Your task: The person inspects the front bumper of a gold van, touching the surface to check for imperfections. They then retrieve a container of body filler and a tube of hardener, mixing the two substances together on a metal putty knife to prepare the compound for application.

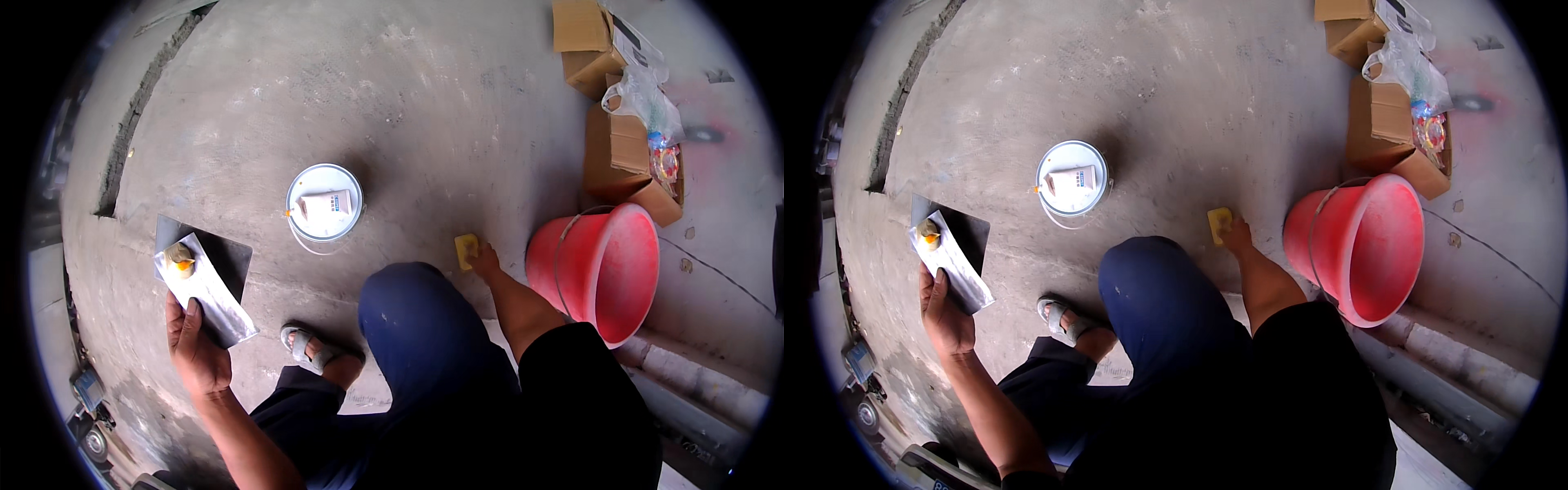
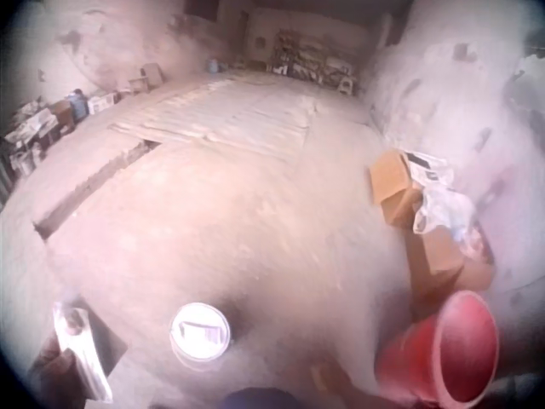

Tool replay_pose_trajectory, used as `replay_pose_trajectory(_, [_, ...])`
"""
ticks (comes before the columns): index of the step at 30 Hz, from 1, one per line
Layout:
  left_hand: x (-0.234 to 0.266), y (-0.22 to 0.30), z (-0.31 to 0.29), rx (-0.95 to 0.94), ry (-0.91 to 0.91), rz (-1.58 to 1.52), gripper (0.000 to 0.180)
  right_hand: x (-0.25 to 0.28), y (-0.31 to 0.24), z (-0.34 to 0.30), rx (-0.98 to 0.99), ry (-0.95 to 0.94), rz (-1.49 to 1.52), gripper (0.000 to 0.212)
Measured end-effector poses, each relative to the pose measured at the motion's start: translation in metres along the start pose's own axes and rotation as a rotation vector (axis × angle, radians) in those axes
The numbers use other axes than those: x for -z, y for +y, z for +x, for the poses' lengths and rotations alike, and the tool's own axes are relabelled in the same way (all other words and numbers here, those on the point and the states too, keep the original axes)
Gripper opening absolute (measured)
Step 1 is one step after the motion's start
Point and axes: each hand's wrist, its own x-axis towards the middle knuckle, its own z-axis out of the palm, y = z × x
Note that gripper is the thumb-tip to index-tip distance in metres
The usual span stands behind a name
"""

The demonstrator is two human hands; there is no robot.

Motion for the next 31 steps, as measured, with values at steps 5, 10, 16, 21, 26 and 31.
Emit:
replay_pose_trajectory(5, [0.002, -0.009, 0.001, 0.026, 0.035, 0.050, 0.047, -0.021, -0.024, 0.006, -0.306, 0.254, -0.086, 0.063])
replay_pose_trajectory(10, [-0.002, -0.003, -0.001, 0.028, 0.032, 0.046, 0.047, -0.002, -0.028, 0.008, -0.177, 0.128, 0.048, 0.055])
replay_pose_trajectory(16, [-0.019, 0.010, -0.021, 0.015, 0.094, -0.147, 0.039, 0.031, -0.043, -0.049, -0.042, -0.223, 0.478, 0.034])
replay_pose_trajectory(21, [-0.028, 0.056, -0.092, 0.038, 0.107, -0.369, 0.037, 0.124, -0.105, -0.161, -0.029, -0.522, 0.300, 0.058])
replay_pose_trajectory(26, [-0.042, 0.147, -0.218, 0.040, 0.101, -0.445, 0.042, 0.234, -0.152, -0.248, 0.004, -0.797, 0.151, 0.048])
replay_pose_trajectory(31, [-0.064, 0.256, -0.377, -0.081, 0.261, -0.433, 0.042, 0.325, -0.216, -0.321, 0.353, -0.765, -0.117, 0.037])
